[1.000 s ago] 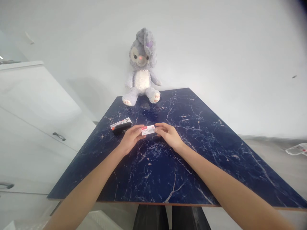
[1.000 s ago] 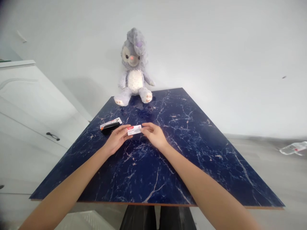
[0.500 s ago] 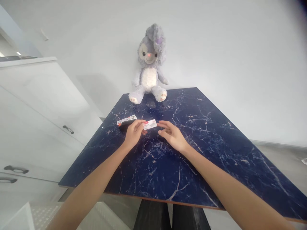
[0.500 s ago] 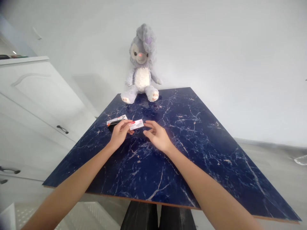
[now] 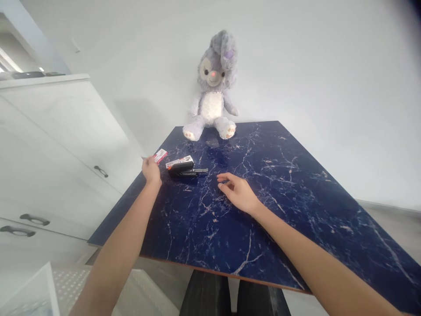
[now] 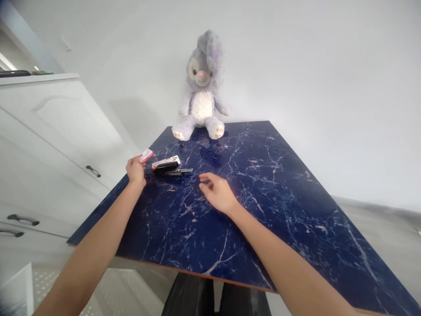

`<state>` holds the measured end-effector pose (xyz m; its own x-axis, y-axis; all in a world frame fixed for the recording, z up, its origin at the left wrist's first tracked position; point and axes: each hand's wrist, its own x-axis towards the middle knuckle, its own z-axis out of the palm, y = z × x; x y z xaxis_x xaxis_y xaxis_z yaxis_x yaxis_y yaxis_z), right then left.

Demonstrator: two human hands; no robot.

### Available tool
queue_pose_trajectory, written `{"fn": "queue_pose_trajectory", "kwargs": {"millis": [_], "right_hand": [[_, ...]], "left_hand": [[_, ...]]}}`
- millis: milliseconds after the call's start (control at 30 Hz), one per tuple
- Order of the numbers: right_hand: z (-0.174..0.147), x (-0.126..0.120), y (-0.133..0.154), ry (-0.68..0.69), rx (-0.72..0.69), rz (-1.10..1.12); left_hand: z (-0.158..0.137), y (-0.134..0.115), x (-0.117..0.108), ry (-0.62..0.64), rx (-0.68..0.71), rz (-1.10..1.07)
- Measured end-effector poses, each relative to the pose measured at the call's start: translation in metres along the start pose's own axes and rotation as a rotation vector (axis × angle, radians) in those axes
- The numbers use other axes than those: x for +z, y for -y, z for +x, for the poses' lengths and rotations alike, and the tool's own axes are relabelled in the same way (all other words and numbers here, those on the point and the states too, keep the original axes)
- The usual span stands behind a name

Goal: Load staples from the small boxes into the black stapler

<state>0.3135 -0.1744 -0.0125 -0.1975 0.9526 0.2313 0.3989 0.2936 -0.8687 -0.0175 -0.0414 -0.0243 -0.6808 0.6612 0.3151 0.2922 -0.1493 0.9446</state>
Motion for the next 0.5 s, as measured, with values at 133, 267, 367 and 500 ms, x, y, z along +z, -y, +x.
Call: {"fn": "queue_pose_trajectory", "kwargs": {"millis": [133,267,367,500], "right_hand": [[0.001,0.002,-0.002,-0.026,-0.021,-0.030],[0.001,0.003,-0.005,-0.027,-0.040,-0.073],[0.001,0.004,-0.006,-0.020,-0.063,-0.090],[0.001,0.005,-0.005,-0.019,-0.076,-0.120]], "left_hand": [[-0.005,0.001,0.008,0.020,-0.142,-0.070],[-0.013,-0.009,0.007,-0.001,-0.121,-0.091],[-0.021,-0.016,0.003,0.044,-0.037,-0.047],[-0.029,-0.020,-0.002,0.063,0.158,0.153]]}}
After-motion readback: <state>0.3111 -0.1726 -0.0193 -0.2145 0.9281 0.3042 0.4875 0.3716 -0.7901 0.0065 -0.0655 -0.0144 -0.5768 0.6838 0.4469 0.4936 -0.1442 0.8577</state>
